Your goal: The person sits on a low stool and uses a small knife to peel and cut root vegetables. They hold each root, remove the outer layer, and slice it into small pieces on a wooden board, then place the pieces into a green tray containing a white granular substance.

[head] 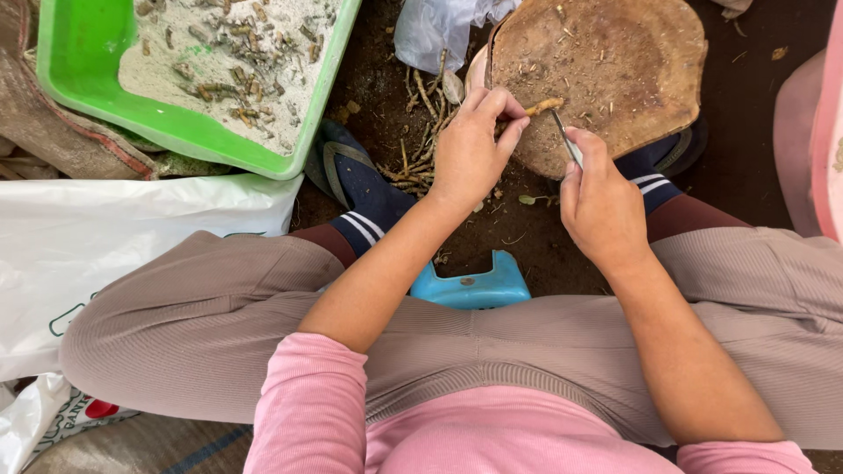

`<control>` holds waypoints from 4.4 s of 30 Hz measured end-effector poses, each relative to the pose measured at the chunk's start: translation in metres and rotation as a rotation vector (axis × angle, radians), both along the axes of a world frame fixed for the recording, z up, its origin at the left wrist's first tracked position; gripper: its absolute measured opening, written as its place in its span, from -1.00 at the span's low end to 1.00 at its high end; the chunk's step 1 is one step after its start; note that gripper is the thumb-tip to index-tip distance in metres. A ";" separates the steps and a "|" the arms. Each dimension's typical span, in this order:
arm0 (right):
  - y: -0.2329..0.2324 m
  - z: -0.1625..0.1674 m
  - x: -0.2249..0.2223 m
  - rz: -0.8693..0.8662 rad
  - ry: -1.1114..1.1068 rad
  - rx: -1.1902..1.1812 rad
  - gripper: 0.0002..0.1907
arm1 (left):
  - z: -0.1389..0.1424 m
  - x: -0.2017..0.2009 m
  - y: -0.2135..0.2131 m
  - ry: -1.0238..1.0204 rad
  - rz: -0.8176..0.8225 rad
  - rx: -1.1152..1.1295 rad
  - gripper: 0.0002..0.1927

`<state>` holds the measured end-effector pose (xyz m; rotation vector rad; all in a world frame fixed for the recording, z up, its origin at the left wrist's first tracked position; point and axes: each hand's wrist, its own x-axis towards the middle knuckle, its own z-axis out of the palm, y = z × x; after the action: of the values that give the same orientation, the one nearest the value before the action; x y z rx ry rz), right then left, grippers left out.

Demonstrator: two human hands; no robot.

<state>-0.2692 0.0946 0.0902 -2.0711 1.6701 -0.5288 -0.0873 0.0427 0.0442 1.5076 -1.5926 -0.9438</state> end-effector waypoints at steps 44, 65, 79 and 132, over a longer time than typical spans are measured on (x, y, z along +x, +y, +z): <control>0.007 -0.003 -0.003 -0.068 -0.029 0.133 -0.59 | 0.003 0.001 0.014 0.173 -0.004 0.016 -0.77; -0.015 0.007 -0.004 -0.068 0.071 0.167 -0.35 | 0.003 0.004 0.006 0.208 -0.008 -0.030 -0.69; -0.015 0.004 -0.012 -0.115 0.120 0.234 -0.50 | 0.095 0.013 0.013 0.284 -0.040 -0.466 -0.53; 0.003 0.002 0.018 0.045 0.082 0.058 -0.53 | -0.008 0.006 0.012 0.142 -0.010 -0.037 -0.73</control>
<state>-0.2508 0.0976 0.0926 -2.1085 1.6595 -0.3814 -0.0811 0.0551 0.0360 1.3775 -1.5092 -0.9992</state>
